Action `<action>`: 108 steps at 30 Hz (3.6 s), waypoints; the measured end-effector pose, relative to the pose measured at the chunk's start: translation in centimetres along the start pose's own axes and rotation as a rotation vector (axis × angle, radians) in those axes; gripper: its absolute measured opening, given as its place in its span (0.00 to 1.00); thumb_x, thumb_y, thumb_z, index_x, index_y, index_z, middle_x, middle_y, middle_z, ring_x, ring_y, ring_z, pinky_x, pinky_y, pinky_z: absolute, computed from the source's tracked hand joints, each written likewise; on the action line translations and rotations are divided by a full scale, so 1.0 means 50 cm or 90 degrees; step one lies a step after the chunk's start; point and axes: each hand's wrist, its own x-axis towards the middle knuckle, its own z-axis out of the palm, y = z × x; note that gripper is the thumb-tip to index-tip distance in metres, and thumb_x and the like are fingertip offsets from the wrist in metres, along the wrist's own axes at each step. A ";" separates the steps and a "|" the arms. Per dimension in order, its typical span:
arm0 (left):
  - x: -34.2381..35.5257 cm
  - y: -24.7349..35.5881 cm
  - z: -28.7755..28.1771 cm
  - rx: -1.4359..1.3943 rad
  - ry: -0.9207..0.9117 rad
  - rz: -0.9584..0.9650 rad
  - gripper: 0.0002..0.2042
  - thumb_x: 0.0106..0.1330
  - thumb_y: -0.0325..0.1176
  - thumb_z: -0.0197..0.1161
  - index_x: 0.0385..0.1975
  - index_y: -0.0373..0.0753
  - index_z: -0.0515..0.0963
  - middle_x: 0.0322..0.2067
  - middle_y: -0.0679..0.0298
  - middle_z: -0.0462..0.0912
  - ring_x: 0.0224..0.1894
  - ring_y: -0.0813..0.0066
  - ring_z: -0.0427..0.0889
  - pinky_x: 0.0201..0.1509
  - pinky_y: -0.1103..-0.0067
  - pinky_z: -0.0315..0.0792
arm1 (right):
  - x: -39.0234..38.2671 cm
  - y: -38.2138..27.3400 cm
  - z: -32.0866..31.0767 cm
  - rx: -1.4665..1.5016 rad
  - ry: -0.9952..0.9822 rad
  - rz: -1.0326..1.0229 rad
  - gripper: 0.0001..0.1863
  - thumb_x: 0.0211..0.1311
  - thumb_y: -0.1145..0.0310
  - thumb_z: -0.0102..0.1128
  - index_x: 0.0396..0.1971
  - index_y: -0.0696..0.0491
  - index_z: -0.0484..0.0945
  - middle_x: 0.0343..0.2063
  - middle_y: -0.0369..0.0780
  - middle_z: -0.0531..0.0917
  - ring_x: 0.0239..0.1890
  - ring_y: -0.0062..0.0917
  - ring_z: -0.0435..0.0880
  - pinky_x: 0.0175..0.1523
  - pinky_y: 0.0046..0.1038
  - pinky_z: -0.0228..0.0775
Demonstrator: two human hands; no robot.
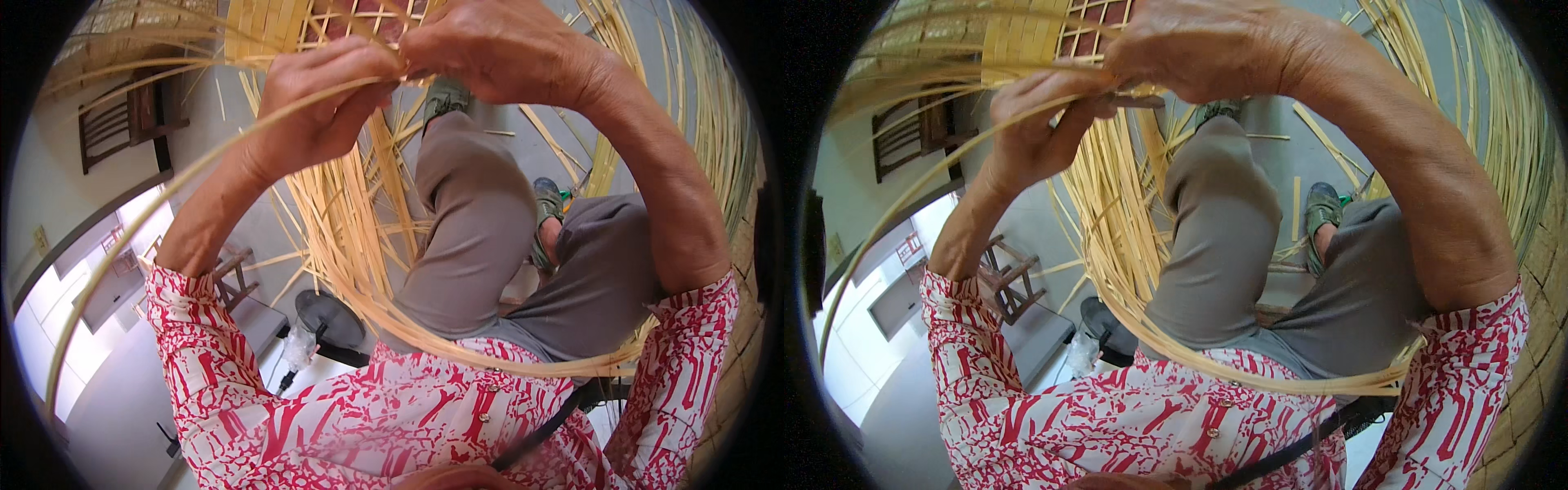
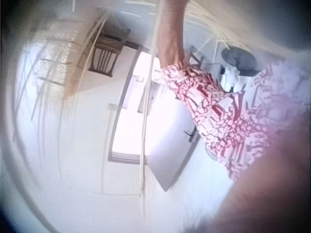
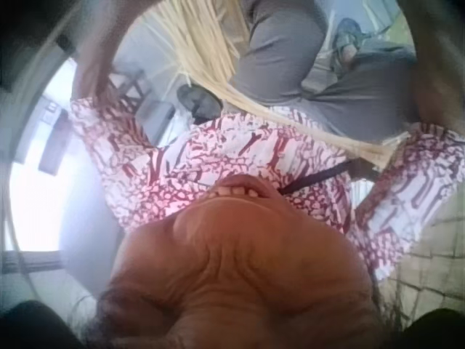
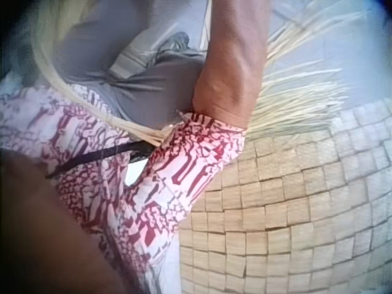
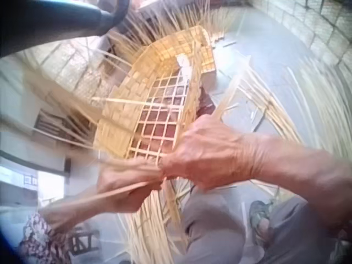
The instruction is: The person weaves a basket by hand, interlacing thin bamboo strips through a pre-formed frame. They repeatedly pull and tighten the strips to build up the basket's walls.
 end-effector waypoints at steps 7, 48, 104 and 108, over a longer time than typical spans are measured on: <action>-0.006 0.030 -0.046 0.107 -0.077 0.199 0.16 0.56 0.30 0.71 0.41 0.27 0.82 0.37 0.52 0.86 0.27 0.63 0.87 0.28 0.73 0.81 | 0.007 -0.043 -0.036 -0.052 0.011 -0.058 0.06 0.48 0.67 0.62 0.22 0.52 0.76 0.16 0.43 0.79 0.25 0.42 0.84 0.30 0.42 0.74; 0.028 -0.058 0.051 -0.044 0.386 -0.329 0.05 0.58 0.25 0.77 0.31 0.35 0.87 0.25 0.65 0.84 0.26 0.78 0.83 0.30 0.81 0.76 | 0.046 0.025 -0.006 -0.009 0.338 0.385 0.04 0.62 0.69 0.65 0.35 0.50 0.83 0.33 0.40 0.84 0.39 0.40 0.84 0.47 0.41 0.71; 0.048 -0.083 0.043 -0.042 0.439 -0.263 0.06 0.58 0.26 0.76 0.31 0.38 0.84 0.24 0.64 0.81 0.24 0.71 0.82 0.27 0.76 0.74 | 0.149 0.130 -0.067 0.486 0.263 0.629 0.27 0.69 0.58 0.44 0.54 0.67 0.77 0.46 0.48 0.84 0.35 0.29 0.83 0.45 0.32 0.76; 0.048 -0.084 0.042 -0.059 0.431 -0.270 0.06 0.58 0.26 0.76 0.31 0.38 0.84 0.25 0.64 0.81 0.24 0.72 0.83 0.27 0.77 0.75 | 0.170 0.155 -0.054 0.437 0.228 0.556 0.28 0.68 0.53 0.47 0.53 0.62 0.78 0.39 0.45 0.83 0.26 0.26 0.79 0.36 0.30 0.74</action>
